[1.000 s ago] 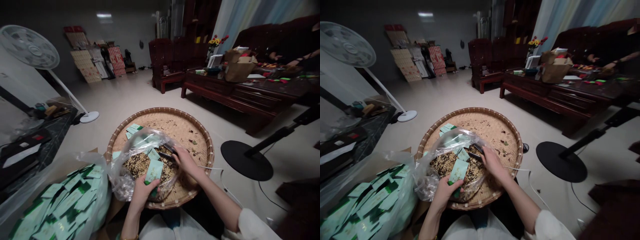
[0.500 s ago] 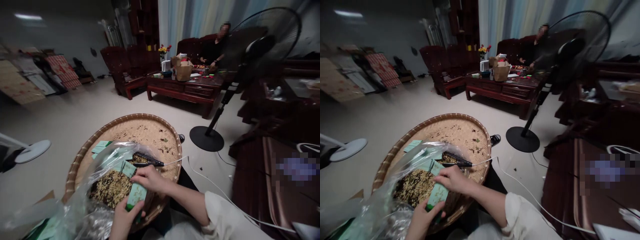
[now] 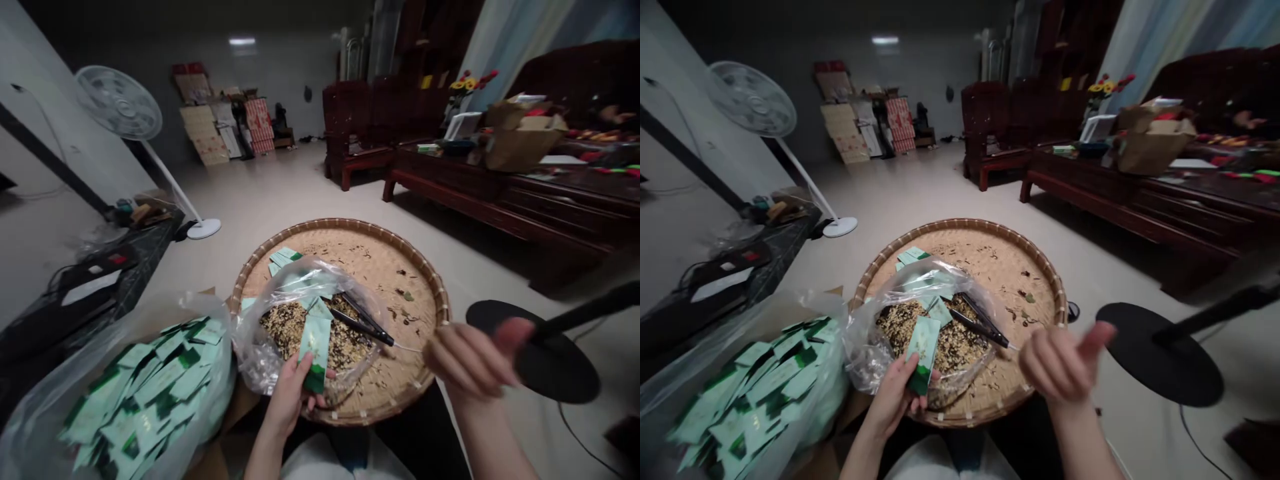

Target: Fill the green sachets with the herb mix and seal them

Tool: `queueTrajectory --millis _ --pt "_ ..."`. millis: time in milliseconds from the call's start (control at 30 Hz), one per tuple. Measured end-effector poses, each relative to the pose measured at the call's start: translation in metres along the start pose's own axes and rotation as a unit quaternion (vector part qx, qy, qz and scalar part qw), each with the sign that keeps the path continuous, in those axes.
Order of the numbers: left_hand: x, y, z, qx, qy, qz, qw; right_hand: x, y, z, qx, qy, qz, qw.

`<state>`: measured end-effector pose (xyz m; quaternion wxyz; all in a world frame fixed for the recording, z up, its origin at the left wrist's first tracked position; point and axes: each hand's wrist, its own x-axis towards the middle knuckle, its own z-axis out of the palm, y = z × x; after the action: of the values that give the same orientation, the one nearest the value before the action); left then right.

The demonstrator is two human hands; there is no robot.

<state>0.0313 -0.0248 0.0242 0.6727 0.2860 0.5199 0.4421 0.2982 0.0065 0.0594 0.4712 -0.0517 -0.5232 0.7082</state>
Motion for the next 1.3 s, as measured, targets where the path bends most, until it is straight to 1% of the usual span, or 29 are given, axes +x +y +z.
queueTrajectory --millis 33,67,100,133,167,233,267,300,333,367,400,433,467,500,600,667,733,833,967,1033,1133,1233,1300 --pt "-0.003 0.003 -0.002 -0.019 0.015 0.006 1.000 0.005 0.011 0.005 -0.036 0.090 0.042 0.994" --pt "-0.007 0.007 -0.007 -0.040 0.042 0.021 0.998 0.011 0.024 0.010 -0.105 0.143 0.121 0.977" --pt "-0.011 0.013 -0.013 -0.065 0.075 0.044 0.994 0.018 0.038 0.017 -0.193 0.172 0.194 0.946" --pt "-0.015 0.022 -0.021 -0.097 0.123 0.081 0.984 0.025 0.052 0.022 -0.279 0.175 0.233 0.915" --pt "-0.020 0.031 -0.031 -0.139 0.181 0.140 0.963 0.030 0.064 0.026 -0.341 0.157 0.243 0.895" --pt "-0.029 0.050 -0.048 -0.214 0.271 0.259 0.902 0.040 0.081 0.028 -0.413 0.113 0.249 0.869" --pt "-0.033 0.057 -0.054 -0.235 0.290 0.294 0.880 0.045 0.087 0.026 -0.437 0.097 0.244 0.860" --pt "-0.036 0.061 -0.057 -0.244 0.292 0.306 0.873 0.051 0.091 0.023 -0.464 0.089 0.240 0.848" --pt "-0.038 0.062 -0.056 -0.239 0.287 0.305 0.876 0.058 0.093 0.019 -0.497 0.086 0.236 0.830" --pt "-0.038 0.060 -0.053 -0.222 0.272 0.292 0.890 0.066 0.096 0.015 -0.543 0.088 0.230 0.803" --pt "-0.038 0.054 -0.048 -0.197 0.248 0.274 0.908 0.076 0.098 0.011 -0.596 0.087 0.230 0.765" --pt "-0.036 0.047 -0.041 -0.168 0.215 0.248 0.930 0.087 0.101 0.007 -0.650 0.084 0.237 0.718" --pt "-0.033 0.039 -0.033 -0.132 0.177 0.211 0.952 0.099 0.105 0.005 -0.703 0.084 0.244 0.663" --pt "-0.030 0.032 -0.026 -0.106 0.148 0.191 0.964 0.110 0.110 0.003 -0.723 0.092 0.249 0.637" --pt "-0.020 0.018 -0.015 -0.071 0.113 0.179 0.975 0.142 0.127 0.002 -0.752 0.097 0.266 0.595" --pt "-0.015 0.017 -0.016 -0.062 0.099 0.175 0.978 0.157 0.140 0.001 -0.762 0.096 0.274 0.579" --pt "-0.013 0.017 -0.021 -0.056 0.090 0.170 0.980 0.168 0.151 -0.002 -0.769 0.098 0.271 0.570" --pt "-0.014 0.015 -0.029 -0.048 0.087 0.164 0.981 0.174 0.158 -0.008 -0.777 0.107 0.266 0.560" --pt "-0.012 0.009 -0.034 -0.043 0.094 0.153 0.983 0.165 0.154 -0.013 -0.787 0.113 0.268 0.545" --pt "-0.009 0.004 -0.033 -0.046 0.093 0.150 0.983 0.158 0.152 -0.011 -0.789 0.104 0.277 0.538" --pt "-0.003 -0.003 -0.029 -0.053 0.097 0.164 0.980 0.155 0.150 -0.005 -0.789 0.095 0.296 0.530" --pt "-0.002 -0.007 -0.028 -0.052 0.110 0.181 0.976 0.159 0.146 -0.002 -0.789 0.108 0.286 0.533" --pt "-0.003 -0.007 -0.031 -0.045 0.116 0.184 0.975 0.162 0.137 -0.003 -0.788 0.127 0.266 0.541"
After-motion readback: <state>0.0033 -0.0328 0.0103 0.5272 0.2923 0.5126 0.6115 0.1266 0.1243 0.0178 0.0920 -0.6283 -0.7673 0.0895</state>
